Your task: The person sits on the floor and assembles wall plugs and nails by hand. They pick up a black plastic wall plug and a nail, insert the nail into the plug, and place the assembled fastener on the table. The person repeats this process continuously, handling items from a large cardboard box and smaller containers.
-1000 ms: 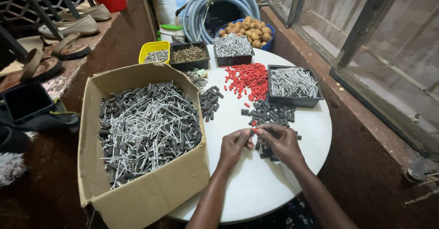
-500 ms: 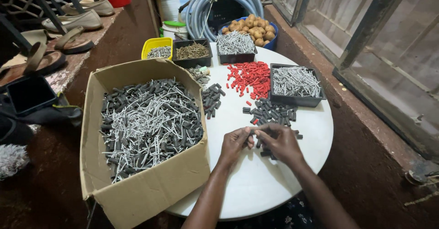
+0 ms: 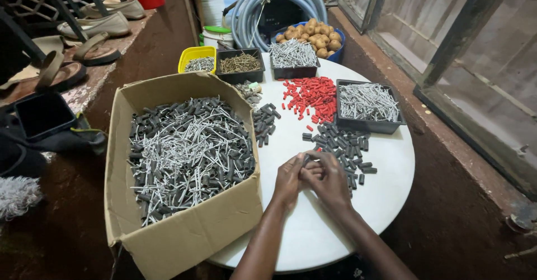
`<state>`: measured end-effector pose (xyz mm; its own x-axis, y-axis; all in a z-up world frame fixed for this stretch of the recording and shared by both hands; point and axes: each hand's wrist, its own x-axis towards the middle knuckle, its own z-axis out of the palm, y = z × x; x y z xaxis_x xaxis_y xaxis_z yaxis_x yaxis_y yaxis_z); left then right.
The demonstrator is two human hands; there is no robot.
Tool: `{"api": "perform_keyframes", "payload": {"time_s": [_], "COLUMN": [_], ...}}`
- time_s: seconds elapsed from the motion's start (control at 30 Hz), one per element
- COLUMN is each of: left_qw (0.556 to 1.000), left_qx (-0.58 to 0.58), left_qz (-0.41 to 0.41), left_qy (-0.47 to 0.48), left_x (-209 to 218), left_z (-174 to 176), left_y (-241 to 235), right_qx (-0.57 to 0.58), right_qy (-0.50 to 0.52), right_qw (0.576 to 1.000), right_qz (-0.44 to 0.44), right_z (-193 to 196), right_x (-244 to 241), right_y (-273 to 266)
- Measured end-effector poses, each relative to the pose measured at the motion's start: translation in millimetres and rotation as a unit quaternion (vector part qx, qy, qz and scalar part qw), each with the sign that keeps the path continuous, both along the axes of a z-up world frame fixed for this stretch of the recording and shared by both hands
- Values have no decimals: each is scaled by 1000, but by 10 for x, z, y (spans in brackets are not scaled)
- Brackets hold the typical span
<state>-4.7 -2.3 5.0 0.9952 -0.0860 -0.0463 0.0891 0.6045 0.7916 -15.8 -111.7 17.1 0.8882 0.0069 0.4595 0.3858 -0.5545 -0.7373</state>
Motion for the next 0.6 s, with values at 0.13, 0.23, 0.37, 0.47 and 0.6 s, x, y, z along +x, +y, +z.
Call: {"api": "perform_keyframes", "payload": {"time_s": [0.13,0.23,0.37,0.47,0.6], "left_qw": [997,941,848,849,834], "left_qx": [66,301,404,405,389], "left_qz": [38,154,341,333,389], "left_qy": [21,1,37,68,46], "left_x": [-18,-86,-64,-59,51], "left_z": [108,194,68,72,-79], "left_y": [0,55,71,76,126], "right_qx": [38,86,38,-63,-168], "right_qy": [27,60,126,107,-11], "right_qw": [999,995,991,992,986], "right_qz": [11,7,12,11,-14], "right_z": [124,129,-95,-266,-674], "right_x": [102,304,780,1102,1524], "right_y": [60,119,285,479,718]}}
